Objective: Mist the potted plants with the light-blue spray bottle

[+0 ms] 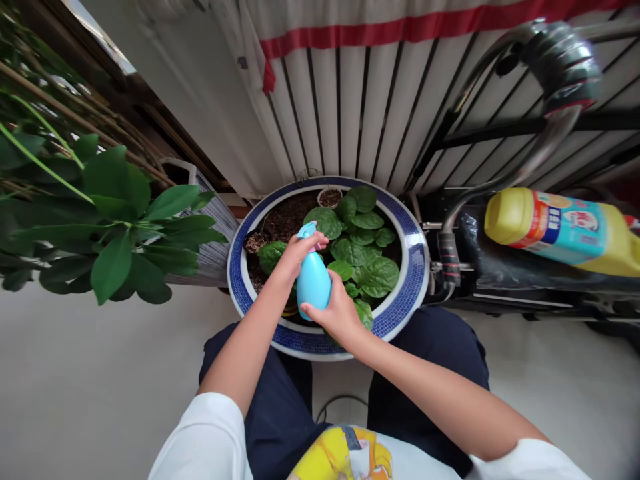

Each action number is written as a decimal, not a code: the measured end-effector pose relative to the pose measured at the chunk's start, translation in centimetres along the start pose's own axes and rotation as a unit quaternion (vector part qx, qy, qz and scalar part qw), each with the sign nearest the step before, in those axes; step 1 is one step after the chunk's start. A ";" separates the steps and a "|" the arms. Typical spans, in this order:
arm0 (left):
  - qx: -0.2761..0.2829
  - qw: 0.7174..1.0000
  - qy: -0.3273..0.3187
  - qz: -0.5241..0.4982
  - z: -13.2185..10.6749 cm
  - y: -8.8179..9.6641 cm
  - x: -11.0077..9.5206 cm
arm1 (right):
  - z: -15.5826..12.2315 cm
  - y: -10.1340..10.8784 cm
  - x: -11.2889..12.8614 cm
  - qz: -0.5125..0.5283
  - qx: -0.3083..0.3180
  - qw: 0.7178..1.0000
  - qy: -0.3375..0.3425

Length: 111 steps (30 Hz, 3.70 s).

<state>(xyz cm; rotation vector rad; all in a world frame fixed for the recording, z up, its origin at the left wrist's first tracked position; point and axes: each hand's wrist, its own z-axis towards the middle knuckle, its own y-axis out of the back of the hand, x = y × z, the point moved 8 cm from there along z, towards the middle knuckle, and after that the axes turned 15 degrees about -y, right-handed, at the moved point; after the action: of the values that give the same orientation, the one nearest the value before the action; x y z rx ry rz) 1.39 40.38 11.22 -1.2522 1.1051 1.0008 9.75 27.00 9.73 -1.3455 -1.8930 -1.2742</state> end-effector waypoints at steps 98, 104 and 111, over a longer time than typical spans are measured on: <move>0.003 0.992 0.115 -0.058 -1.3 0.3 1.6 | 2.0 0.4 0.7 -0.062 0.096 0.993 0.034; 0.021 0.997 0.045 -0.054 -1.8 0.2 -0.5 | 1.6 1.6 2.0 -0.125 0.114 0.984 0.062; 0.174 0.985 -0.007 0.007 -5.8 -2.5 -3.7 | 1.1 4.5 4.4 0.064 -0.011 0.986 0.155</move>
<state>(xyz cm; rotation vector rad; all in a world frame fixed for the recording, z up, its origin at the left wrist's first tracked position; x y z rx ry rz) 2.67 34.54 15.38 -0.9545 1.2192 0.7835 12.21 30.34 14.54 -1.1797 -1.5605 -1.3532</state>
